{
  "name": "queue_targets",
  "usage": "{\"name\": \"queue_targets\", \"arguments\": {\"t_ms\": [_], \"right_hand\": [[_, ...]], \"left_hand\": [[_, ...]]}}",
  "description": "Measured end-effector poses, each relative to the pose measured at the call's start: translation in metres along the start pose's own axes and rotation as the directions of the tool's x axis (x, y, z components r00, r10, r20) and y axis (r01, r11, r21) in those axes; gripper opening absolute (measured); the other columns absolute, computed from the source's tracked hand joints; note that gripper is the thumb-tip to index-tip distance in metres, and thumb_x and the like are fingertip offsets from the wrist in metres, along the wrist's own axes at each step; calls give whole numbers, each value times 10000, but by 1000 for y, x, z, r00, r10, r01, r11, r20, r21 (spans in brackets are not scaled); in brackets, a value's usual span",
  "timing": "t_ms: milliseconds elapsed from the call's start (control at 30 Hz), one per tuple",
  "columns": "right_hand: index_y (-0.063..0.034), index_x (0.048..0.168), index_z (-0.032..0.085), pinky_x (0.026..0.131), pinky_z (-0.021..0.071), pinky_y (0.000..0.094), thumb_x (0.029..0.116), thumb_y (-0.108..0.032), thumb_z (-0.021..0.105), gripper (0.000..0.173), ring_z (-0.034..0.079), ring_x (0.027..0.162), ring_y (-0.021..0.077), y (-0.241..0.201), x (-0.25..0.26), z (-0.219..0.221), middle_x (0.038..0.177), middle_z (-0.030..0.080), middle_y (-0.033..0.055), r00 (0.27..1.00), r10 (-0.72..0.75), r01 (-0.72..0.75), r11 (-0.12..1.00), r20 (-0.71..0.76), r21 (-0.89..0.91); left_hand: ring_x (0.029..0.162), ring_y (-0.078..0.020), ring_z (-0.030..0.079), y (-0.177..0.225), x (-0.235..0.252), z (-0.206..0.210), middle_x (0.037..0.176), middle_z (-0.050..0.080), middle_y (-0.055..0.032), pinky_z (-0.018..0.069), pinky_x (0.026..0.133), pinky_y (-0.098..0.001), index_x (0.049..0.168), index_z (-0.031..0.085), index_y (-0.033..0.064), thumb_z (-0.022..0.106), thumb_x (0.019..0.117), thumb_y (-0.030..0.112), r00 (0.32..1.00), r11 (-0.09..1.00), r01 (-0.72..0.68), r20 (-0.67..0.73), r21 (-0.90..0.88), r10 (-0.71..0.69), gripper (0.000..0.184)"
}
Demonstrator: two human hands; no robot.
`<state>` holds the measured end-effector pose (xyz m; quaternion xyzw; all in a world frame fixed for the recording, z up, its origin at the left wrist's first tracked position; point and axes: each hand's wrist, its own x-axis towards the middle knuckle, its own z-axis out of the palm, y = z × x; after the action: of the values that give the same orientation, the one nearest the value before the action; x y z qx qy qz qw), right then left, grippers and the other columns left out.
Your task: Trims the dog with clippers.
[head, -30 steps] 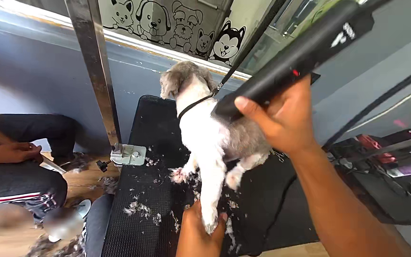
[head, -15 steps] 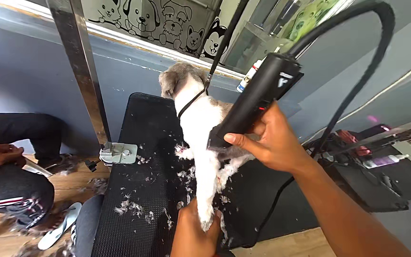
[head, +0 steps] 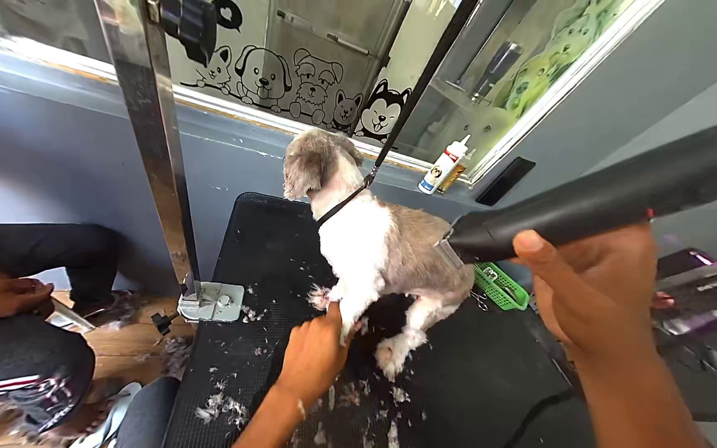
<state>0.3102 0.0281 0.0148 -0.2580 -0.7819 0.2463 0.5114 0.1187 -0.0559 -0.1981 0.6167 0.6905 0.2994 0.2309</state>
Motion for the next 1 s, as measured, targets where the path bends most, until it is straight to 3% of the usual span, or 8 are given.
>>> {"name": "queue_targets", "arguments": {"t_ms": [167, 200, 267, 400, 500, 600, 767, 1000], "right_hand": [[-233, 1436, 420, 940, 615, 314, 839, -385, 843, 747, 695, 1124, 149, 15, -30, -33, 1252, 689, -44, 999, 37, -37, 999, 3, -36], [-229, 1453, 413, 958, 605, 322, 856, -368, 828, 741, 690, 1137, 157, 17, -37, -41, 1264, 688, -38, 999, 47, -46, 999, 23, -26], [-262, 1454, 440, 976, 596, 333, 881, -335, 810, 686, 694, 1143, 156, 19, -48, -55, 1273, 699, -52, 993, 90, -92, 996, 71, 15], [-271, 1440, 466, 1010, 580, 376, 880, -302, 812, 660, 694, 1150, 171, 23, -66, -68, 1272, 702, -61, 973, 176, -191, 978, 150, 88], [-224, 1444, 437, 1031, 562, 431, 873, -248, 816, 686, 689, 1150, 222, 35, -79, -72, 1280, 689, -13, 967, 188, -215, 965, 173, 150], [-222, 1459, 453, 1031, 560, 434, 889, -208, 795, 664, 691, 1148, 220, 41, -86, -69, 1289, 692, -6, 964, 192, -225, 957, 186, 181], [-209, 1448, 442, 1041, 555, 438, 891, -209, 795, 660, 687, 1159, 224, 37, -87, -66, 1285, 692, 0, 958, 210, -243, 956, 194, 164], [-226, 1436, 476, 1025, 566, 403, 904, -249, 791, 619, 698, 1142, 210, 28, -74, -50, 1269, 707, 0, 943, 258, -296, 939, 212, 175]], "left_hand": [[1094, -294, 684, -33, 59, -41, 1148, 708, -133, 530, 973, -594, 1346, 599, 64, 555, 925, 719, 983, 965, -157, 61, -211, 173, 779], [1233, -267, 620, -41, 73, -50, 1305, 656, -133, 476, 1075, -571, 1417, 561, 71, 582, 932, 678, 983, 930, -163, 28, -330, 183, 777], [1284, -198, 583, -52, 106, -65, 1421, 581, -118, 486, 1097, -466, 1496, 456, 55, 617, 956, 570, 983, 771, -181, -92, -610, 158, 763], [1234, -127, 599, -56, 185, -80, 1368, 624, -45, 511, 1040, -383, 1492, 425, 66, 539, 870, 778, 959, 337, -267, -214, -903, 186, 953], [1102, -111, 667, -47, 224, -75, 1228, 684, -8, 574, 950, -353, 1480, 396, 135, 673, 884, 591, 957, 189, -165, -110, -968, 269, 801], [953, -101, 693, -28, 248, -70, 1048, 712, -11, 592, 855, -329, 1305, 518, 124, 484, 1052, 320, 988, 170, -78, -53, -982, 146, 322], [840, -87, 717, -2, 261, -78, 926, 733, -3, 618, 758, -301, 1179, 596, 127, 556, 1025, 335, 990, 191, -41, -14, -981, 143, 261], [830, -107, 725, 5, 230, -86, 932, 736, -32, 625, 761, -300, 1224, 548, 90, 650, 948, 170, 980, 94, -166, -153, -982, 127, 305]]}}
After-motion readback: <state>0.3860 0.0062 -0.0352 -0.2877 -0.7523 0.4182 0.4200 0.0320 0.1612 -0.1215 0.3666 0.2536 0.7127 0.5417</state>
